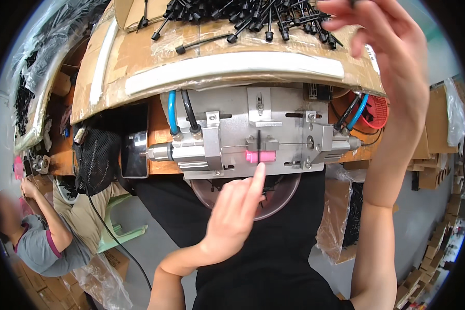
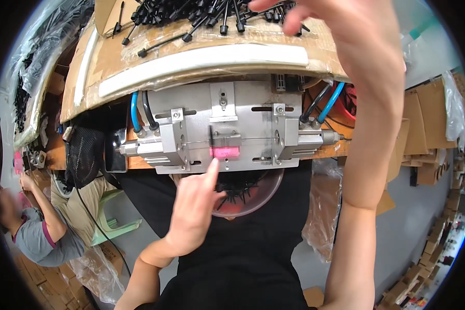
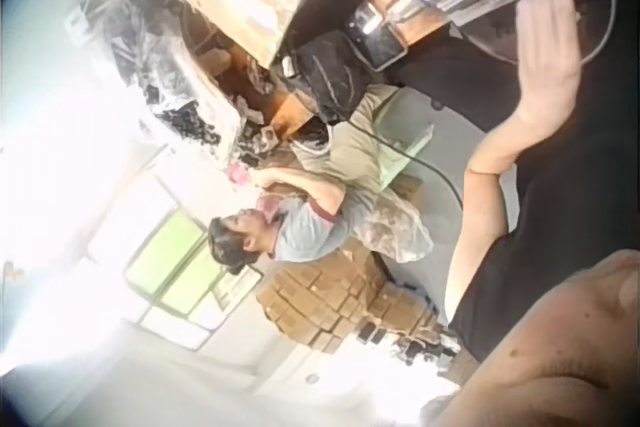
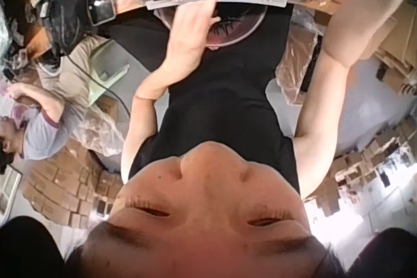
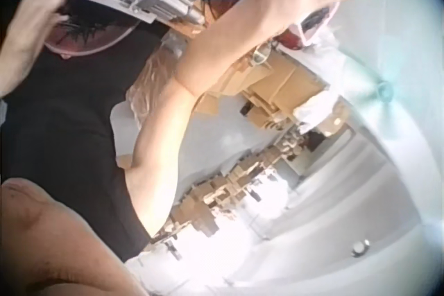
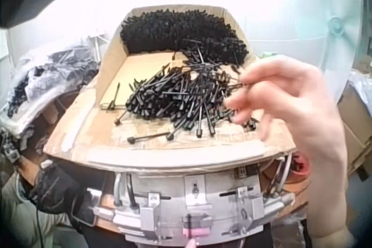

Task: The person repeatedly picks up black plastic cable ties and inserts them into a metal jig on a workbench. They then pull the ties through the mechanism, which appears to cut or trim them, and drop the finished pieces into a clear bowl below. The process is repeated continuously throughout the clip.

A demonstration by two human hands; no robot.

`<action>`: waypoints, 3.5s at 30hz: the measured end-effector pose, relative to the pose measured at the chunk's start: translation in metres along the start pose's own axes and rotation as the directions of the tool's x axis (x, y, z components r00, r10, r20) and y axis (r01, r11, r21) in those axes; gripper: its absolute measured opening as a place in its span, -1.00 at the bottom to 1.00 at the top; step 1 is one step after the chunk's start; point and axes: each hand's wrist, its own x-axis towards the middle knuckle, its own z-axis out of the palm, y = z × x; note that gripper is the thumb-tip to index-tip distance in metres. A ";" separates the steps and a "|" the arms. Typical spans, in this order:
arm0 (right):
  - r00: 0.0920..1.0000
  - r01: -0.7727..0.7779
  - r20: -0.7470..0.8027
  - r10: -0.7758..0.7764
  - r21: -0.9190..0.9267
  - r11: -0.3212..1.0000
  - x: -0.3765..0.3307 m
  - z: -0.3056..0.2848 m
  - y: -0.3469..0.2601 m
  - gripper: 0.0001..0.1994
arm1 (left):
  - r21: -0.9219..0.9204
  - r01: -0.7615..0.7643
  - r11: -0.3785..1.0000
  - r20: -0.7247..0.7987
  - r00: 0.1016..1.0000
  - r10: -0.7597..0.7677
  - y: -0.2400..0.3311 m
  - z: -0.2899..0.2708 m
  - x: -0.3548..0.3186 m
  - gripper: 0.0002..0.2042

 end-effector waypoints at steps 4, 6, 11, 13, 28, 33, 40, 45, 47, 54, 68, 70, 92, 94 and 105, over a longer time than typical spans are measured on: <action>0.996 -0.076 -0.034 0.088 0.275 0.958 -0.038 -0.033 0.001 -0.66 | 0.233 -0.003 0.973 0.122 0.992 -0.026 -0.001 0.029 0.004 -0.34; 0.995 -0.096 -0.001 0.099 0.263 0.960 -0.053 -0.057 0.009 -0.55 | 0.262 0.001 0.965 0.114 0.993 -0.032 0.002 0.029 0.002 -0.32; 0.988 -0.070 -0.117 0.097 0.210 0.975 -0.106 -0.041 -0.016 -0.53 | 0.270 0.058 0.961 0.125 0.988 -0.094 0.008 0.030 0.006 -0.32; 0.968 -0.062 -0.222 0.120 0.251 0.966 -0.118 -0.019 -0.022 -0.69 | 0.296 0.066 0.953 0.144 0.983 -0.113 0.008 0.030 0.009 -0.32; 0.991 -0.084 0.084 0.103 -0.207 0.975 -0.217 0.105 0.008 -0.37 | 0.201 -0.152 0.968 -0.082 0.982 0.171 -0.080 -0.051 0.181 -0.88; 0.973 -0.119 0.160 0.167 -0.269 0.956 -0.214 0.098 0.008 -0.34 | -0.039 -0.116 0.993 0.146 0.982 0.120 -0.081 -0.073 0.190 -0.92; 0.993 0.119 0.057 -0.105 -0.467 0.876 -0.102 0.041 0.004 -0.69 | 0.010 -0.084 0.996 -0.047 0.995 0.084 -0.071 -0.094 0.142 -0.83; 0.929 0.090 0.327 0.175 -0.657 0.748 0.009 0.027 0.068 -0.73 | 0.095 -0.057 0.994 -0.227 0.971 0.078 -0.035 -0.064 0.073 -0.71; 0.917 0.010 0.302 0.260 -0.670 0.742 0.021 0.026 0.049 -0.77 | 0.035 -0.018 0.999 -0.147 0.989 0.023 -0.021 -0.040 0.034 -0.57; 0.845 -0.535 0.116 0.523 0.130 0.835 0.030 -0.045 0.022 -0.87 | 0.135 0.049 0.990 0.084 0.995 -0.061 -0.003 0.030 -0.002 -0.30; 0.993 -0.075 0.071 0.092 -0.211 0.974 -0.198 0.065 -0.007 -0.42 | 0.151 -0.096 0.984 -0.010 0.995 0.098 -0.017 -0.030 0.080 -0.52; 0.991 -0.071 0.096 0.097 -0.243 0.967 -0.214 0.083 0.001 -0.34 | 0.220 -0.098 0.970 -0.234 0.961 0.150 -0.038 -0.029 0.137 -0.58; 0.780 0.524 0.607 -0.153 -0.499 0.690 0.030 0.026 0.062 -0.91 | 0.297 0.002 0.955 0.126 0.991 -0.042 0.002 0.019 0.001 -0.31; 0.877 0.379 0.442 -0.188 -0.396 0.836 0.025 0.020 0.045 -0.91 | 0.309 0.005 0.951 0.123 0.991 -0.045 0.002 0.028 0.002 -0.31; 0.993 -0.048 0.092 0.068 -0.201 0.978 -0.169 0.045 -0.014 -0.41 | 0.238 -0.067 0.969 -0.009 0.997 0.071 -0.010 -0.016 0.066 -0.46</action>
